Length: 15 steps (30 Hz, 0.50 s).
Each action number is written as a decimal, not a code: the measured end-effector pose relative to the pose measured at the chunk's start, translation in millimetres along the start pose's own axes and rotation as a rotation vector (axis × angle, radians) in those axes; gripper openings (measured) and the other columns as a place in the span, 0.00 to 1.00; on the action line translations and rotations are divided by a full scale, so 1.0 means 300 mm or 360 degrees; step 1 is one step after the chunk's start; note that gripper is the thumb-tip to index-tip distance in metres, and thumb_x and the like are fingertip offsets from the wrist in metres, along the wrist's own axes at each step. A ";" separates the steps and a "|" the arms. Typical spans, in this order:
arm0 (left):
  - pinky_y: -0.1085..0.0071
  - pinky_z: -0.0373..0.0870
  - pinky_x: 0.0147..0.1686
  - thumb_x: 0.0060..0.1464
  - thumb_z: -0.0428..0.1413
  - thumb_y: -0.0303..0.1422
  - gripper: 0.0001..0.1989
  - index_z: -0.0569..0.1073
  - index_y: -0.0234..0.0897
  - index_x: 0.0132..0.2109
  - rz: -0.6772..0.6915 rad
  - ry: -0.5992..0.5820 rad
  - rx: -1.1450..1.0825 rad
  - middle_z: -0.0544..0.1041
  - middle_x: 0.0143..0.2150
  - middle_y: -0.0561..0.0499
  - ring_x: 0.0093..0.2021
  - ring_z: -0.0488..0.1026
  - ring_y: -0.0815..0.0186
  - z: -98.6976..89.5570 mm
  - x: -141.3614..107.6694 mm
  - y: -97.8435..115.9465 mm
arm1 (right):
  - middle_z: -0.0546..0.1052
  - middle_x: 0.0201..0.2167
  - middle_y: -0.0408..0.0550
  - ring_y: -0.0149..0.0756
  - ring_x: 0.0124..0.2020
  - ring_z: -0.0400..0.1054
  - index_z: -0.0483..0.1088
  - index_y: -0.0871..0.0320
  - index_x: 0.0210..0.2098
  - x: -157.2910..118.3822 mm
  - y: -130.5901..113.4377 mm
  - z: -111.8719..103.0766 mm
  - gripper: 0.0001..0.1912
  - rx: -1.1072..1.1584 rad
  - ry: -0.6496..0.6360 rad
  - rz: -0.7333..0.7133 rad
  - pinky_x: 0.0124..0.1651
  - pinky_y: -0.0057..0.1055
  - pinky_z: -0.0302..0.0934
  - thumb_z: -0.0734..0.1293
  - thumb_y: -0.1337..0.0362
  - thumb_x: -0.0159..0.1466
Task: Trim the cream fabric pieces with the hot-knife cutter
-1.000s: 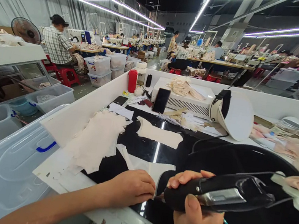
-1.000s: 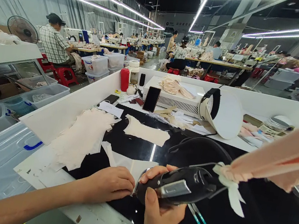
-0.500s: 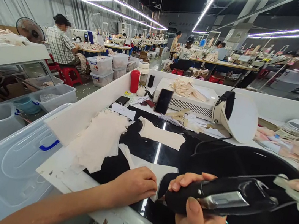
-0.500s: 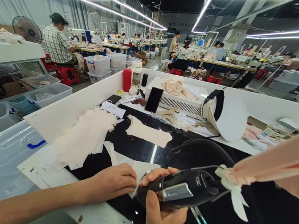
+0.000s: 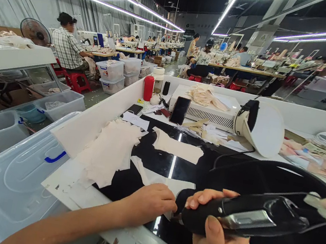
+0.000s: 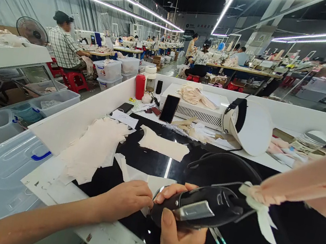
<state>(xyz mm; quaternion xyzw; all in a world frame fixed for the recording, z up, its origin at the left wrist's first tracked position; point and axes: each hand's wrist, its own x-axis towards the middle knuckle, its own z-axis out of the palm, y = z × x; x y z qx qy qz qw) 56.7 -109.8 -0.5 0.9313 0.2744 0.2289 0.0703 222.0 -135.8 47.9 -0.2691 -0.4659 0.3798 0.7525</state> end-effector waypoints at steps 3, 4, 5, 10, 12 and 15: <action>0.70 0.71 0.50 0.68 0.55 0.21 0.06 0.76 0.33 0.47 0.0013 -0.0056 0.0019 0.78 0.44 0.49 0.45 0.75 0.64 0.000 -0.008 -0.010 | 0.73 0.33 0.43 0.36 0.31 0.68 0.68 0.51 0.53 0.000 0.001 0.001 0.19 0.0018 -0.0020 0.0006 0.34 0.35 0.70 0.75 0.60 0.66; 0.69 0.71 0.51 0.68 0.54 0.20 0.08 0.76 0.33 0.48 0.0036 -0.0077 0.0008 0.79 0.44 0.48 0.46 0.75 0.63 -0.002 -0.012 -0.013 | 0.73 0.33 0.43 0.36 0.31 0.69 0.68 0.51 0.53 -0.001 0.001 0.000 0.19 0.0021 -0.0027 0.0003 0.34 0.35 0.71 0.75 0.60 0.66; 0.69 0.70 0.52 0.67 0.54 0.19 0.09 0.76 0.33 0.48 0.0064 -0.0091 -0.0011 0.79 0.45 0.48 0.47 0.75 0.63 -0.006 -0.015 -0.016 | 0.73 0.33 0.43 0.36 0.31 0.69 0.68 0.51 0.53 -0.002 0.002 0.000 0.19 0.0021 -0.0032 -0.0001 0.34 0.35 0.71 0.75 0.60 0.66; 0.63 0.64 0.64 0.69 0.53 0.21 0.08 0.75 0.34 0.50 0.0150 -0.0077 -0.0099 0.80 0.49 0.49 0.49 0.76 0.63 -0.031 -0.035 -0.030 | 0.74 0.33 0.43 0.36 0.30 0.69 0.68 0.51 0.53 -0.004 0.001 -0.004 0.19 0.0000 -0.0025 -0.0009 0.34 0.35 0.71 0.75 0.60 0.66; 0.63 0.63 0.64 0.71 0.52 0.25 0.07 0.75 0.36 0.50 0.0176 -0.0076 -0.0113 0.81 0.50 0.48 0.49 0.76 0.63 -0.041 -0.041 -0.035 | 0.73 0.32 0.42 0.36 0.30 0.69 0.68 0.51 0.53 -0.003 -0.001 -0.004 0.19 -0.0003 -0.0021 -0.0006 0.33 0.35 0.71 0.75 0.60 0.66; 0.63 0.65 0.63 0.73 0.52 0.29 0.08 0.76 0.37 0.50 0.0224 -0.0079 -0.0105 0.81 0.50 0.48 0.49 0.77 0.63 -0.053 -0.049 -0.044 | 0.73 0.32 0.42 0.36 0.29 0.69 0.68 0.52 0.52 0.000 -0.005 -0.002 0.19 -0.0016 -0.0009 -0.0009 0.32 0.35 0.70 0.75 0.59 0.65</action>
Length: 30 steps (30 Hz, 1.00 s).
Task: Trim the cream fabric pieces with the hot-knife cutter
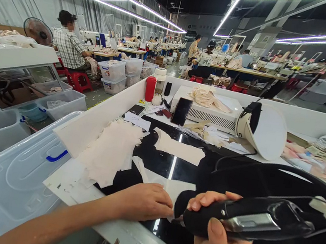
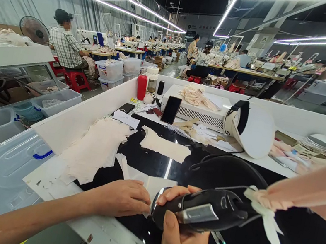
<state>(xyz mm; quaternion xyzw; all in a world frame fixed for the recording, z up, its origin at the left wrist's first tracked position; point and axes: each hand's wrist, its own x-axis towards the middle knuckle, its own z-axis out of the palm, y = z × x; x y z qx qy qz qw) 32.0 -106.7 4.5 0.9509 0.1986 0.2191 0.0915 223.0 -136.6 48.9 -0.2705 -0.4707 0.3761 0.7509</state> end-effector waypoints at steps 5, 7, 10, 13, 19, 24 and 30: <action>0.64 0.68 0.62 0.73 0.54 0.32 0.09 0.77 0.37 0.53 0.0064 -0.0007 0.0016 0.79 0.53 0.46 0.52 0.76 0.62 -0.008 -0.009 -0.010 | 0.73 0.31 0.42 0.36 0.28 0.68 0.68 0.52 0.51 0.004 -0.007 0.007 0.20 -0.0007 0.0044 0.0012 0.32 0.36 0.69 0.76 0.58 0.63; 0.66 0.70 0.61 0.73 0.54 0.32 0.09 0.77 0.35 0.53 0.0086 -0.0006 0.0003 0.79 0.52 0.45 0.52 0.76 0.61 -0.007 -0.008 -0.013 | 0.73 0.31 0.42 0.36 0.28 0.68 0.69 0.52 0.50 0.005 -0.008 0.009 0.20 -0.0008 0.0051 0.0014 0.32 0.36 0.69 0.77 0.57 0.63; 0.66 0.71 0.59 0.72 0.53 0.31 0.09 0.77 0.33 0.52 0.0108 0.0010 0.0004 0.79 0.51 0.43 0.52 0.76 0.60 -0.006 -0.006 -0.012 | 0.73 0.31 0.42 0.36 0.28 0.69 0.69 0.52 0.50 0.006 -0.007 0.010 0.19 -0.0018 0.0049 0.0012 0.31 0.36 0.70 0.76 0.57 0.63; 0.66 0.72 0.59 0.73 0.52 0.30 0.09 0.77 0.32 0.51 0.0104 0.0024 0.0018 0.79 0.51 0.43 0.52 0.76 0.60 -0.008 -0.004 -0.007 | 0.73 0.31 0.42 0.36 0.28 0.69 0.68 0.52 0.50 0.005 -0.004 0.009 0.20 -0.0015 0.0042 0.0007 0.31 0.36 0.70 0.76 0.58 0.63; 0.67 0.72 0.60 0.73 0.51 0.30 0.10 0.76 0.32 0.51 0.0118 0.0025 0.0045 0.79 0.50 0.43 0.53 0.76 0.60 -0.006 -0.006 -0.003 | 0.73 0.30 0.42 0.36 0.28 0.68 0.68 0.52 0.51 0.003 -0.006 0.009 0.20 -0.0036 0.0044 -0.0003 0.31 0.36 0.69 0.76 0.57 0.64; 0.68 0.72 0.59 0.74 0.50 0.30 0.10 0.75 0.33 0.51 0.0098 0.0037 0.0035 0.79 0.50 0.44 0.54 0.76 0.61 -0.003 -0.011 -0.004 | 0.73 0.31 0.43 0.37 0.28 0.69 0.68 0.52 0.51 0.003 -0.005 0.008 0.19 -0.0042 0.0043 -0.0001 0.32 0.36 0.69 0.75 0.58 0.64; 0.68 0.73 0.58 0.73 0.50 0.29 0.10 0.75 0.34 0.52 0.0080 0.0041 0.0022 0.79 0.50 0.43 0.54 0.76 0.61 -0.005 -0.013 -0.001 | 0.73 0.32 0.43 0.37 0.29 0.69 0.68 0.52 0.51 0.001 0.004 0.008 0.19 -0.0010 0.0032 -0.0001 0.33 0.36 0.70 0.75 0.59 0.64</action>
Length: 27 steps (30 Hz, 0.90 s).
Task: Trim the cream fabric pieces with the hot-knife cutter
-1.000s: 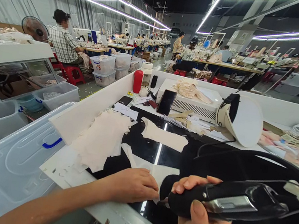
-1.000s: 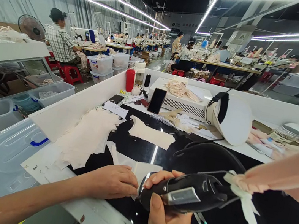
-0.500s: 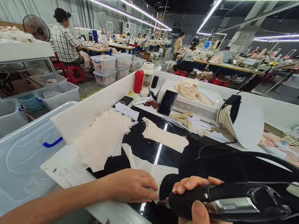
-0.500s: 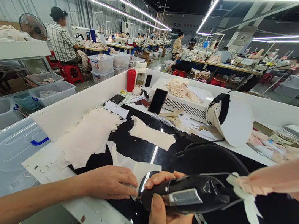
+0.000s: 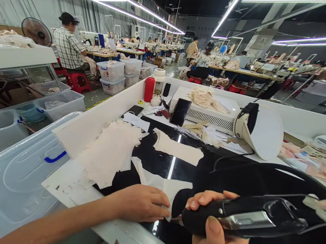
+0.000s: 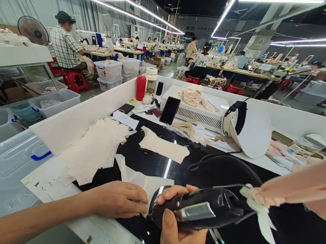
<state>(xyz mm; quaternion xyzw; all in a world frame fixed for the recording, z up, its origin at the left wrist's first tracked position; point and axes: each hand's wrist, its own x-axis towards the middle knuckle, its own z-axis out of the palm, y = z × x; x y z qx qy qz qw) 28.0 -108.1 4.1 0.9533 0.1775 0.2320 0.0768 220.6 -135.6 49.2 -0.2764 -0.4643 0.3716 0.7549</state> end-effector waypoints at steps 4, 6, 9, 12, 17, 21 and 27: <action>0.68 0.73 0.59 0.72 0.51 0.29 0.10 0.76 0.35 0.52 -0.0023 -0.0012 -0.0005 0.79 0.51 0.43 0.55 0.76 0.62 0.006 -0.004 -0.003 | 0.74 0.31 0.43 0.36 0.29 0.69 0.69 0.52 0.51 0.004 -0.006 0.006 0.19 0.0024 0.0033 0.0022 0.33 0.35 0.70 0.75 0.59 0.64; 0.67 0.73 0.59 0.72 0.51 0.29 0.09 0.76 0.35 0.52 -0.0026 -0.0003 -0.0017 0.79 0.50 0.43 0.54 0.77 0.61 0.009 -0.005 -0.005 | 0.74 0.31 0.42 0.36 0.29 0.69 0.69 0.52 0.51 0.011 -0.012 0.010 0.19 0.0047 0.0057 0.0009 0.32 0.35 0.70 0.76 0.59 0.64; 0.67 0.74 0.59 0.73 0.51 0.30 0.10 0.76 0.35 0.52 -0.0028 0.0020 -0.0020 0.79 0.50 0.43 0.54 0.77 0.61 0.011 -0.005 -0.005 | 0.74 0.30 0.42 0.36 0.28 0.69 0.70 0.52 0.50 0.020 -0.018 0.015 0.19 0.0071 0.0088 -0.0006 0.31 0.34 0.70 0.76 0.59 0.63; 0.67 0.74 0.58 0.73 0.51 0.29 0.10 0.76 0.35 0.52 -0.0023 0.0049 -0.0018 0.79 0.49 0.44 0.54 0.77 0.61 0.007 -0.003 -0.002 | 0.74 0.31 0.42 0.36 0.29 0.69 0.69 0.52 0.51 0.019 -0.011 0.016 0.19 0.0078 0.0090 0.0011 0.32 0.34 0.69 0.76 0.60 0.63; 0.67 0.74 0.58 0.72 0.51 0.28 0.10 0.76 0.34 0.53 -0.0027 0.0030 -0.0036 0.79 0.49 0.43 0.54 0.76 0.61 -0.001 -0.003 0.001 | 0.73 0.33 0.43 0.37 0.29 0.69 0.66 0.51 0.54 -0.001 0.017 0.012 0.19 0.0004 0.0028 0.0023 0.32 0.37 0.70 0.73 0.60 0.66; 0.66 0.74 0.58 0.72 0.52 0.28 0.09 0.76 0.34 0.52 -0.0018 0.0035 -0.0025 0.79 0.49 0.43 0.54 0.77 0.60 -0.002 -0.006 -0.001 | 0.73 0.33 0.43 0.37 0.29 0.69 0.66 0.51 0.54 -0.005 0.018 0.013 0.20 0.0001 0.0025 0.0006 0.31 0.36 0.70 0.73 0.60 0.66; 0.66 0.74 0.58 0.74 0.49 0.30 0.11 0.76 0.34 0.52 0.0000 0.0076 -0.0027 0.79 0.50 0.43 0.53 0.76 0.60 0.000 -0.008 -0.005 | 0.73 0.33 0.43 0.37 0.29 0.70 0.65 0.51 0.54 -0.004 0.014 0.016 0.20 0.0009 0.0013 0.0004 0.31 0.36 0.70 0.73 0.59 0.67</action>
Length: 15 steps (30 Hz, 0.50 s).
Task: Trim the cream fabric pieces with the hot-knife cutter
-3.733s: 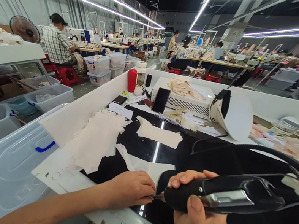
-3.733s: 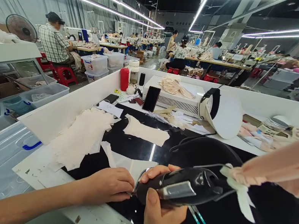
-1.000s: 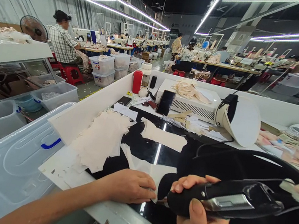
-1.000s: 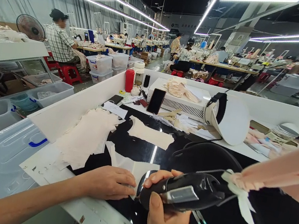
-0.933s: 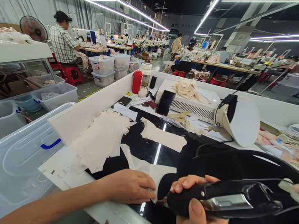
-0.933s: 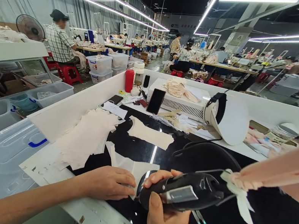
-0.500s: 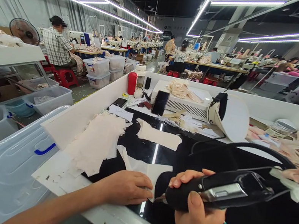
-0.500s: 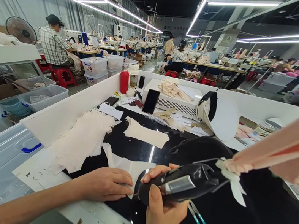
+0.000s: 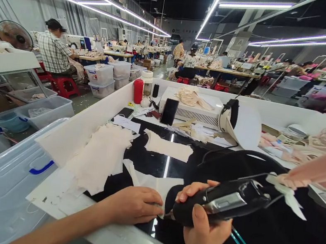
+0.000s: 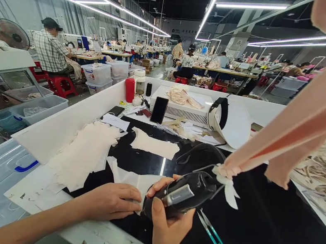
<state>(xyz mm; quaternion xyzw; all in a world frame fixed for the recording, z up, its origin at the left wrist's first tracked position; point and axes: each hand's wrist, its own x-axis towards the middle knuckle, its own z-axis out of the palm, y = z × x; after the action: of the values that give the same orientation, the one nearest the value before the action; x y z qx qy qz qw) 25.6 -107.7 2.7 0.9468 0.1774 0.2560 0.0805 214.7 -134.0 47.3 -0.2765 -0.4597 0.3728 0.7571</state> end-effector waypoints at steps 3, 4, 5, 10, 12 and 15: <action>0.66 0.74 0.58 0.73 0.50 0.29 0.11 0.76 0.34 0.52 0.0003 -0.0003 -0.0004 0.79 0.50 0.43 0.54 0.76 0.60 0.003 -0.002 -0.003 | 0.73 0.33 0.43 0.37 0.29 0.70 0.65 0.51 0.54 -0.005 0.005 -0.002 0.19 0.0010 -0.0027 -0.0002 0.32 0.36 0.69 0.73 0.60 0.67; 0.67 0.74 0.58 0.73 0.50 0.29 0.10 0.76 0.34 0.52 0.0001 -0.0008 -0.0006 0.79 0.50 0.43 0.54 0.76 0.60 0.003 -0.002 -0.003 | 0.73 0.33 0.43 0.37 0.29 0.70 0.65 0.51 0.54 -0.006 0.006 -0.003 0.19 0.0010 -0.0028 -0.0004 0.32 0.36 0.69 0.72 0.60 0.67; 0.66 0.74 0.58 0.73 0.50 0.29 0.10 0.76 0.34 0.52 -0.0004 -0.0013 -0.0008 0.79 0.50 0.43 0.54 0.76 0.60 0.004 -0.003 -0.002 | 0.73 0.33 0.43 0.37 0.30 0.70 0.65 0.50 0.54 -0.007 0.006 -0.003 0.18 0.0002 -0.0023 0.0001 0.32 0.36 0.69 0.72 0.61 0.67; 0.67 0.74 0.58 0.74 0.49 0.30 0.11 0.76 0.34 0.53 -0.0001 -0.0001 -0.0007 0.79 0.50 0.43 0.54 0.76 0.60 0.001 -0.001 0.002 | 0.74 0.33 0.43 0.37 0.29 0.71 0.65 0.50 0.54 -0.008 0.001 0.002 0.18 -0.0064 0.0026 0.0029 0.32 0.37 0.71 0.72 0.63 0.68; 0.67 0.74 0.58 0.74 0.49 0.30 0.12 0.76 0.34 0.52 0.0005 0.0019 0.0000 0.79 0.50 0.44 0.54 0.76 0.61 0.001 -0.001 0.002 | 0.74 0.34 0.43 0.36 0.29 0.71 0.65 0.50 0.54 -0.006 -0.001 0.004 0.18 -0.0035 0.0028 0.0030 0.32 0.36 0.71 0.72 0.64 0.68; 0.67 0.74 0.58 0.74 0.49 0.30 0.11 0.76 0.33 0.53 0.0013 0.0039 -0.0002 0.79 0.50 0.44 0.54 0.76 0.61 0.001 -0.002 0.001 | 0.74 0.34 0.43 0.36 0.30 0.70 0.66 0.51 0.54 -0.005 -0.001 0.004 0.18 0.0045 0.0018 0.0014 0.32 0.35 0.71 0.72 0.63 0.68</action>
<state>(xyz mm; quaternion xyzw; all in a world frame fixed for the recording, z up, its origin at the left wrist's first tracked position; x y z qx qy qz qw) 25.3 -108.2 2.1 0.9443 0.1744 0.2680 0.0780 213.2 -135.3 47.2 -0.2700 -0.4488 0.3811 0.7619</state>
